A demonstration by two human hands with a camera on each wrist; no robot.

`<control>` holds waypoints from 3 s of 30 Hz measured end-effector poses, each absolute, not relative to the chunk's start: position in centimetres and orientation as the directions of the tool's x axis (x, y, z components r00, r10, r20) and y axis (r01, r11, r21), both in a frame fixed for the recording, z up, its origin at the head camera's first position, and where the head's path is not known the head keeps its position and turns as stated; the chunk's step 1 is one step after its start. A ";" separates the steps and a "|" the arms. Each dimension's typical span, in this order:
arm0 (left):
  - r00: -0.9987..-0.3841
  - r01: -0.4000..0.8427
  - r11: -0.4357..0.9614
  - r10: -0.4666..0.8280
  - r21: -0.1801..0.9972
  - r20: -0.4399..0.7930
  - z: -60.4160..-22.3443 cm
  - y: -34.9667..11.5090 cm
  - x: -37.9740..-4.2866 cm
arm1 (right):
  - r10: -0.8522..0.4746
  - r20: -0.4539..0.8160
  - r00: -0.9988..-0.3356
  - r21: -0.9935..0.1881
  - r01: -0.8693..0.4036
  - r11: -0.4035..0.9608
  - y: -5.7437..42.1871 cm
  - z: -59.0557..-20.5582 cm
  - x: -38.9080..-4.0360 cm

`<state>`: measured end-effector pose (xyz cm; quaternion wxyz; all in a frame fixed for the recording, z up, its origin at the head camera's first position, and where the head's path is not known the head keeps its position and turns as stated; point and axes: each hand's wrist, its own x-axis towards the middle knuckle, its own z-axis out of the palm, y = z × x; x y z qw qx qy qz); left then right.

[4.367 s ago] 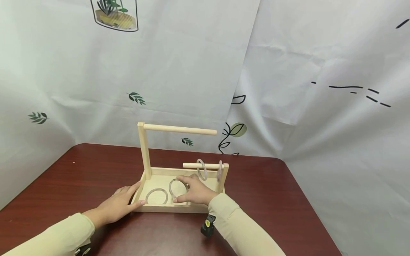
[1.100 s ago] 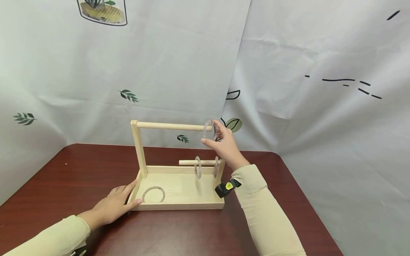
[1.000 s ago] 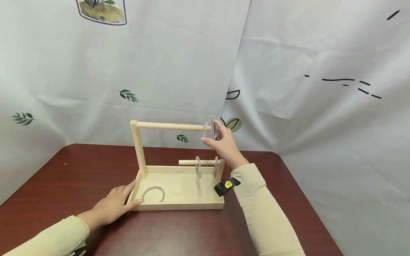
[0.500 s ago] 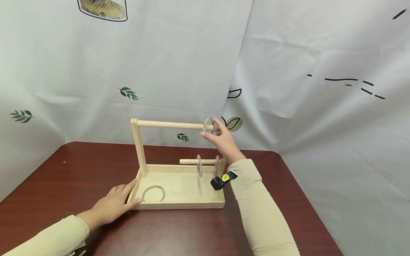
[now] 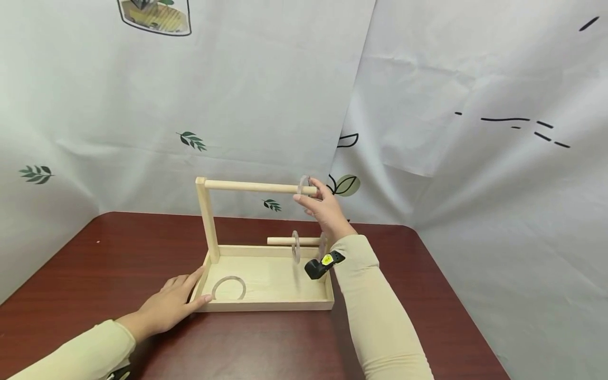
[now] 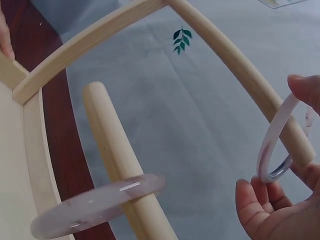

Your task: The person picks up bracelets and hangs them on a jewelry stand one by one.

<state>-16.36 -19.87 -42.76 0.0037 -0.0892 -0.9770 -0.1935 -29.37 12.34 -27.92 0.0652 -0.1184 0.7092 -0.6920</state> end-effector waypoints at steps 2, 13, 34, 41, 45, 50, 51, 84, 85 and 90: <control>-0.984 0.177 0.909 0.175 0.377 0.041 -42.8 -19.9 -16.4 | -0.259 0.064 -0.964 -0.998 -0.066 0.000 12.3 -28.1 -29.4; -0.983 0.182 0.912 0.173 0.368 0.058 -42.9 -19.9 -16.4 | -0.283 0.056 -0.958 -0.996 -0.034 -0.083 12.0 -28.6 -29.7; -0.983 0.184 0.919 0.181 0.349 0.043 -42.8 -19.8 -16.5 | -0.317 -0.034 -0.948 -0.982 0.090 -0.165 10.2 -29.4 -29.8; -0.984 0.175 0.919 0.174 0.353 0.036 -42.7 -19.8 -16.5 | -0.347 -0.043 -0.937 -0.978 0.110 -0.175 9.3 -29.6 -29.8; -0.986 0.166 0.918 0.166 0.361 0.030 -42.7 -20.0 -16.4 | -0.361 -0.041 -0.932 -0.974 0.117 -0.192 8.6 -29.7 -29.8; -0.986 0.163 0.918 0.163 0.363 0.031 -42.9 -20.0 -16.4 | -0.370 -0.055 -0.927 -0.970 0.138 -0.201 8.0 -29.7 -29.8; -0.986 0.165 0.917 0.164 0.363 0.034 -42.9 -20.0 -16.4 | -0.371 -0.057 -0.927 -0.969 0.141 -0.205 7.8 -29.7 -29.8; -0.984 0.176 0.919 0.174 0.353 0.037 -43.0 -19.7 -16.4 | -0.416 -0.018 -0.909 -0.952 0.142 -0.271 2.4 -29.4 -29.3; -0.984 0.175 0.919 0.174 0.354 0.035 -43.0 -19.7 -16.4 | -0.415 -0.019 -0.909 -0.952 0.144 -0.271 2.3 -29.4 -29.3; -0.985 0.169 0.919 0.167 0.356 0.035 -43.1 -19.8 -16.4 | -0.424 -0.022 -0.905 -0.952 0.149 -0.268 1.6 -29.4 -29.3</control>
